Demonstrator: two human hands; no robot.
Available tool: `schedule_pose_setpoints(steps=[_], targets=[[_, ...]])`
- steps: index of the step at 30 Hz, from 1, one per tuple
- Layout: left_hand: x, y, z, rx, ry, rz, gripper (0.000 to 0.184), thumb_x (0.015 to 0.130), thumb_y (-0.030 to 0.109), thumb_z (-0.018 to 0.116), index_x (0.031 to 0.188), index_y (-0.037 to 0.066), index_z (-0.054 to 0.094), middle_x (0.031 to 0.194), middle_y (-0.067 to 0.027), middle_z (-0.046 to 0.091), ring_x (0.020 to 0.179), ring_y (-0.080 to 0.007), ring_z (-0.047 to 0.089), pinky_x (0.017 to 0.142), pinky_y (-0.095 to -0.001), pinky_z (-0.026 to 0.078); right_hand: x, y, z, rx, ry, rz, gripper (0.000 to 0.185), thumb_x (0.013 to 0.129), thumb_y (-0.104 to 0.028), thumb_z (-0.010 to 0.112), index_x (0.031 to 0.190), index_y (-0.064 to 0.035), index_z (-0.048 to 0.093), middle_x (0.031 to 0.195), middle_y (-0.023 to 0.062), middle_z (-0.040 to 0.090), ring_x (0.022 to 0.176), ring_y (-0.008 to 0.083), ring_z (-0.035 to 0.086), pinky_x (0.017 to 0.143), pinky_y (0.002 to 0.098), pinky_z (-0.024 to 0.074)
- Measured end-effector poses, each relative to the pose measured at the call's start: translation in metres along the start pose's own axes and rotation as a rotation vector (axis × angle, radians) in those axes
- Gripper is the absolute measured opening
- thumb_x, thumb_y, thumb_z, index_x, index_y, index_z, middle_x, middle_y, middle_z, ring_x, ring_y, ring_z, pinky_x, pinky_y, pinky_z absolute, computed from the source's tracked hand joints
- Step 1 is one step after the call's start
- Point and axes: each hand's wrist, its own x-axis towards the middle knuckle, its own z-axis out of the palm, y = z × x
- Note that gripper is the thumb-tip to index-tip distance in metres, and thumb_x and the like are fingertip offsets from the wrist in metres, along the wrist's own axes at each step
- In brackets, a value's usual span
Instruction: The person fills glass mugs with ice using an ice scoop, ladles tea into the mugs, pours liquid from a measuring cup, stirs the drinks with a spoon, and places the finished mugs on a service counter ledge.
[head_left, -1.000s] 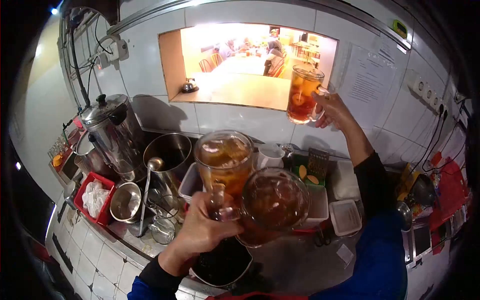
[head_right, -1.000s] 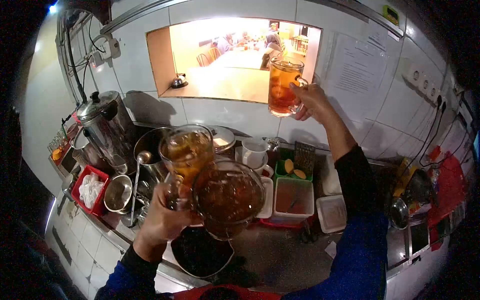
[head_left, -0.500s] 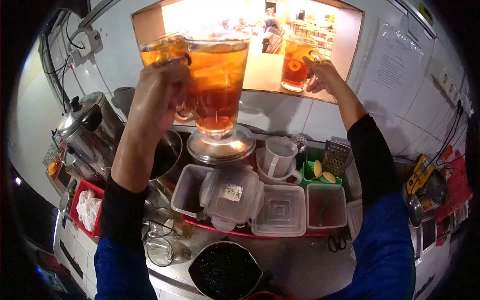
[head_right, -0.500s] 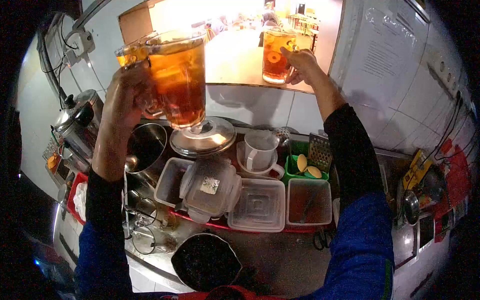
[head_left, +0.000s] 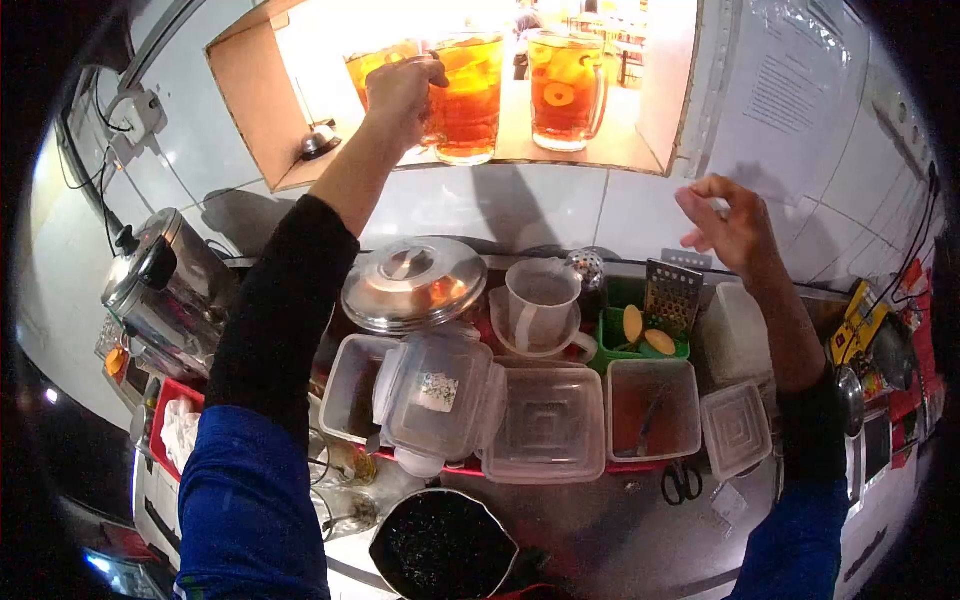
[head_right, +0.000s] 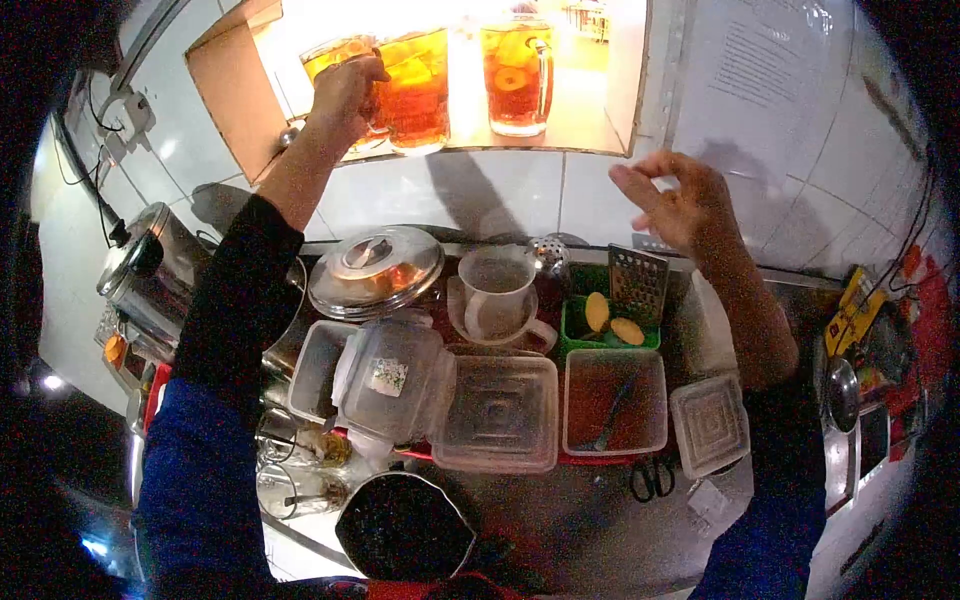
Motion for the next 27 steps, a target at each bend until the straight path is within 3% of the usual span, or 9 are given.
schedule_pose_setpoints(steps=[2, 5, 12, 18, 19, 21, 23, 24, 27], targets=[[0.004, -0.007, 0.009, -0.031, 0.021, 0.005, 0.008, 0.064, 0.0, 0.057, 0.072, 0.003, 0.058, 0.056, -0.0006, 0.042, 0.042, -0.0104, 0.033, 0.041, -0.0249, 0.028, -0.031, 0.017, -0.015, 0.008, 0.056, -0.134, 0.029, 0.08, -0.027, 0.063, 0.087, 0.0011, 0.057, 0.076, 0.0086, 0.06, 0.057, 0.0138, 0.061, 0.047, 0.0223, 0.0486], [0.013, -0.017, 0.016, 0.135, -0.021, 0.094, 0.008, 0.063, 0.0, 0.057, 0.07, 0.002, 0.057, 0.056, -0.0001, 0.039, 0.044, -0.0104, 0.032, 0.044, -0.0247, 0.029, -0.071, 0.033, -0.041, 0.059, 0.039, -0.063, 0.029, 0.08, -0.029, 0.062, 0.087, -0.0005, 0.056, 0.08, 0.0082, 0.058, 0.06, 0.0135, 0.061, 0.049, 0.0225, 0.0499], [0.041, -0.036, 0.008, -0.058, -0.003, 0.021, 0.006, 0.061, 0.002, 0.058, 0.062, 0.004, 0.052, 0.049, -0.0017, 0.038, 0.036, -0.0119, 0.033, 0.034, -0.0263, 0.023, -0.149, 0.049, -0.066, 0.156, 0.178, 0.074, 0.034, 0.079, -0.034, 0.061, 0.089, -0.0016, 0.055, 0.096, 0.0102, 0.053, 0.069, 0.0152, 0.059, 0.053, 0.0257, 0.0523], [0.048, -0.047, -0.012, 0.021, -0.115, 0.065, 0.02, 0.066, 0.018, 0.067, 0.069, 0.001, 0.057, 0.053, -0.0051, 0.05, 0.044, -0.0144, 0.051, 0.037, -0.0258, 0.04, -0.224, 0.055, -0.041, 0.158, 0.177, 0.168, 0.027, 0.081, -0.027, 0.06, 0.09, -0.0022, 0.054, 0.099, 0.009, 0.05, 0.075, 0.0166, 0.056, 0.057, 0.0263, 0.0528], [0.044, -0.046, -0.021, 0.27, -0.152, 0.041, 0.03, 0.076, 0.028, 0.061, 0.088, 0.0, 0.061, 0.06, -0.0061, 0.055, 0.054, -0.0147, 0.055, 0.054, -0.0252, 0.047, -0.237, 0.047, -0.032, 0.169, 0.2, 0.197, 0.025, 0.082, -0.025, 0.059, 0.091, -0.0026, 0.054, 0.097, 0.0088, 0.051, 0.074, 0.0161, 0.056, 0.056, 0.0249, 0.0512], [0.032, -0.043, -0.035, 0.4, -0.053, 0.114, 0.037, 0.072, 0.038, 0.066, 0.083, 0.002, 0.064, 0.06, -0.004, 0.055, 0.055, -0.0119, 0.052, 0.054, -0.0242, 0.042, -0.267, 0.033, -0.016, 0.171, 0.21, 0.236, 0.022, 0.082, -0.023, 0.059, 0.092, -0.0031, 0.054, 0.095, 0.0087, 0.051, 0.072, 0.0156, 0.055, 0.054, 0.0236, 0.0496], [0.028, -0.043, -0.058, 0.472, 0.137, 0.249, 0.048, 0.068, 0.048, 0.066, 0.081, 0.002, 0.066, 0.06, -0.0019, 0.055, 0.058, -0.0092, 0.049, 0.055, -0.0258, 0.039, -0.301, 0.021, 0.0, -0.218, 0.35, 0.279, 0.02, 0.081, -0.017, 0.058, 0.095, -0.0037, 0.055, 0.092, 0.0098, 0.051, 0.073, 0.0154, 0.055, 0.051, 0.0234, 0.0455], [0.038, -0.05, -0.076, 0.625, 0.223, 0.341, 0.052, 0.072, 0.053, 0.057, 0.08, 0.002, 0.066, 0.069, -0.0138, 0.063, 0.07, -0.0237, 0.062, 0.07, -0.0326, 0.047, -0.323, 0.018, 0.011, -0.231, 0.347, 0.289, 0.02, 0.081, -0.017, 0.058, 0.095, -0.0037, 0.055, 0.092, 0.0098, 0.051, 0.073, 0.0154, 0.055, 0.051, 0.0234, 0.0455], [0.046, -0.047, -0.128, 1.171, 0.281, 0.343, 0.047, 0.072, 0.042, 0.055, 0.095, 0.002, 0.063, 0.091, -0.0182, 0.062, 0.089, -0.0264, 0.06, 0.081, -0.0346, 0.043, -0.404, 0.031, 0.057, -0.544, 0.525, 0.454, 0.023, 0.082, -0.012, 0.056, 0.102, -0.0023, 0.053, 0.094, 0.0127, 0.051, 0.082, 0.0194, 0.052, 0.061, 0.0286, 0.0448]])
